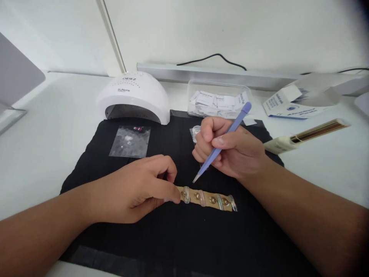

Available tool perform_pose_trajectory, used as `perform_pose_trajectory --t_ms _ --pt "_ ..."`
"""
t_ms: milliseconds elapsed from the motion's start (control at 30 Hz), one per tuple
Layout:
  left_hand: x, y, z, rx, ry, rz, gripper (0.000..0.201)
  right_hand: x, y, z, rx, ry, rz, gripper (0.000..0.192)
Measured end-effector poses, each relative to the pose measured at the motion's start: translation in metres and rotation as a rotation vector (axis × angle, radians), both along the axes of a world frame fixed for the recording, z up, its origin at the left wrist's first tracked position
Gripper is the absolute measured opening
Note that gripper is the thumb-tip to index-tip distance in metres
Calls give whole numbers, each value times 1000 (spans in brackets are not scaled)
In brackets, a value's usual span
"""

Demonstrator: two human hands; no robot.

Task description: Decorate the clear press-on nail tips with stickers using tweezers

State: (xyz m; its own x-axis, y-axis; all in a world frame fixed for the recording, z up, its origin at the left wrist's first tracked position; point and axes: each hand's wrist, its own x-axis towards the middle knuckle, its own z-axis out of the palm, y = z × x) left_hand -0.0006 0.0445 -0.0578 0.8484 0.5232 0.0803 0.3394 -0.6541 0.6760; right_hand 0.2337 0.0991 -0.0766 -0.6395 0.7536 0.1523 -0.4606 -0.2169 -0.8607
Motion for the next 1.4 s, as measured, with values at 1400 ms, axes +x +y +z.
perform_pose_trajectory --t_ms 1400 --pt "-15 3 8 277 -138 310 26 5 6 -2 -15 18 -17 6"
